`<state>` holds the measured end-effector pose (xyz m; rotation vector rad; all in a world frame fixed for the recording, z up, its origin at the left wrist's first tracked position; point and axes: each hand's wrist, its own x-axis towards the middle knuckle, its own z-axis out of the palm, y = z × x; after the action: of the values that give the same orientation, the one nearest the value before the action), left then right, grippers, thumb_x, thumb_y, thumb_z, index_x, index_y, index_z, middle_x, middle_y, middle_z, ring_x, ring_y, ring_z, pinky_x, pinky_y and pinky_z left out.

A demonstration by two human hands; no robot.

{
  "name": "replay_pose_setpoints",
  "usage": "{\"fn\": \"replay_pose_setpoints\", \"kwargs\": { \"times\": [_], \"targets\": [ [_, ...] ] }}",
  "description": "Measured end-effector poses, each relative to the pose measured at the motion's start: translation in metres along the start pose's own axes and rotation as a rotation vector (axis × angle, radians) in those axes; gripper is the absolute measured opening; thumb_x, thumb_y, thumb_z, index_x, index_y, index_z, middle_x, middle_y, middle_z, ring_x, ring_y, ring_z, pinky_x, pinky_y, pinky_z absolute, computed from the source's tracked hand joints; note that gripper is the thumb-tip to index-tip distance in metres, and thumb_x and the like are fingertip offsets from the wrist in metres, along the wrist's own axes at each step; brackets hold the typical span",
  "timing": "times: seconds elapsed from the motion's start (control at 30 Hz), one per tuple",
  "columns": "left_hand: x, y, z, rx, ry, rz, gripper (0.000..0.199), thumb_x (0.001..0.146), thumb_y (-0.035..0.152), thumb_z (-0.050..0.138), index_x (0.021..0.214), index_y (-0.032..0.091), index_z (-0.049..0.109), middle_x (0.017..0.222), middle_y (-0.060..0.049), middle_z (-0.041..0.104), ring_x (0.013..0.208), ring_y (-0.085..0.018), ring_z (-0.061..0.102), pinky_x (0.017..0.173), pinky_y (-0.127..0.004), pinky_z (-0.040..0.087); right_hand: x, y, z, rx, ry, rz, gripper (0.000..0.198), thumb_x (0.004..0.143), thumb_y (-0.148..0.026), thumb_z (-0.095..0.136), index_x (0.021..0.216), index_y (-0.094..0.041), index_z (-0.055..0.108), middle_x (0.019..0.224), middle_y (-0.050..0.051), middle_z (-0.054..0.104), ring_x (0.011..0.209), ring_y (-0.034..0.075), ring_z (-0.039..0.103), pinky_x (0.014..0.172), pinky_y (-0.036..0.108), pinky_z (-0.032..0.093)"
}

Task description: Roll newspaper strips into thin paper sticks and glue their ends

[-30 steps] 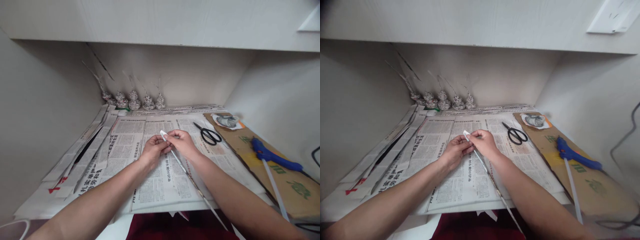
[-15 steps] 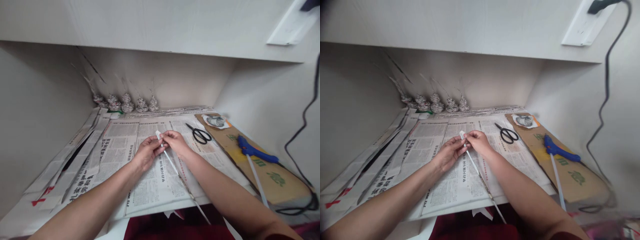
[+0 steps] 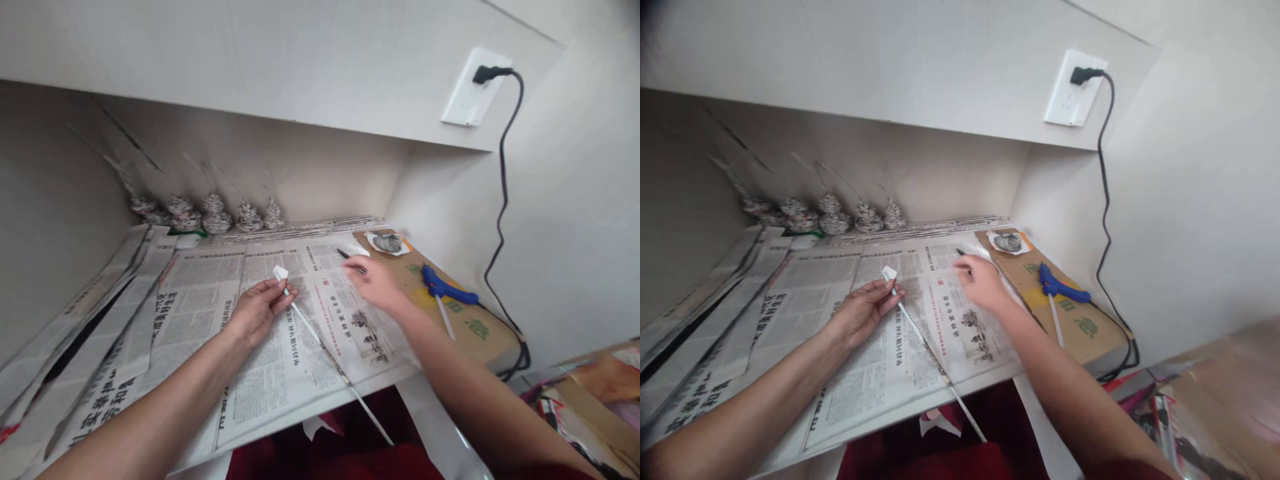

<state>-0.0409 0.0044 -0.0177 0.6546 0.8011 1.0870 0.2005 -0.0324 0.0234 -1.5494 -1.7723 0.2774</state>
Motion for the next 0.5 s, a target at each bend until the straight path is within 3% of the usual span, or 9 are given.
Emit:
{"fn": "replay_pose_setpoints", "kwargs": {
  "times": [0.1, 0.17, 0.23, 0.37, 0.5],
  "targets": [
    [0.000, 0.000, 0.000, -0.044, -0.008, -0.011, 0.005, 0.078, 0.006, 0.062, 0.082, 0.008, 0.061, 0.078, -0.010, 0.066, 0.075, -0.016, 0.068, 0.072, -0.023, 0.058, -0.024, 0.055, -0.068, -0.444, 0.089, 0.206, 0.032, 0.071, -0.017, 0.054, 0.100, -0.020, 0.067, 0.103, 0.013, 0.068, 0.094, 0.030, 0.062, 0.076, 0.039, 0.043],
    [0.000, 0.001, 0.001, -0.076, -0.010, -0.023, 0.006, 0.077, 0.006, 0.063, 0.080, 0.009, 0.060, 0.078, -0.010, 0.066, 0.076, -0.017, 0.069, 0.071, -0.024, 0.058, -0.040, 0.092, -0.106, -0.676, 0.034, 0.424, 0.036, 0.067, -0.014, 0.055, 0.101, -0.016, 0.067, 0.095, 0.020, 0.068, 0.085, 0.034, 0.064, 0.069, 0.040, 0.043],
    [-0.001, 0.002, 0.002, -0.088, -0.019, -0.037, 0.005, 0.077, 0.006, 0.063, 0.079, 0.009, 0.059, 0.078, -0.010, 0.065, 0.076, -0.018, 0.069, 0.069, -0.024, 0.059, -0.055, 0.122, -0.133, -0.760, -0.045, 0.542, 0.039, 0.065, -0.016, 0.056, 0.103, -0.015, 0.067, 0.095, 0.024, 0.067, 0.081, 0.035, 0.064, 0.065, 0.040, 0.043],
    [-0.003, 0.005, 0.004, -0.104, -0.022, -0.042, 0.007, 0.076, 0.004, 0.063, 0.080, 0.008, 0.060, 0.078, -0.010, 0.065, 0.074, -0.018, 0.069, 0.067, -0.023, 0.059, -0.076, 0.148, -0.150, -0.799, -0.052, 0.576, 0.050, 0.057, -0.023, 0.059, 0.107, -0.017, 0.063, 0.091, 0.021, 0.067, 0.078, 0.038, 0.064, 0.066, 0.044, 0.047],
    [-0.003, 0.006, 0.003, -0.095, 0.000, -0.043, 0.010, 0.074, 0.002, 0.064, 0.081, 0.008, 0.060, 0.082, -0.010, 0.065, 0.074, -0.018, 0.069, 0.062, -0.021, 0.058, -0.083, 0.141, -0.143, -0.649, 0.078, 0.486, 0.033, 0.056, -0.030, 0.058, 0.088, -0.026, 0.062, 0.072, 0.014, 0.067, 0.066, 0.037, 0.062, 0.064, 0.048, 0.047]
  ]
}}
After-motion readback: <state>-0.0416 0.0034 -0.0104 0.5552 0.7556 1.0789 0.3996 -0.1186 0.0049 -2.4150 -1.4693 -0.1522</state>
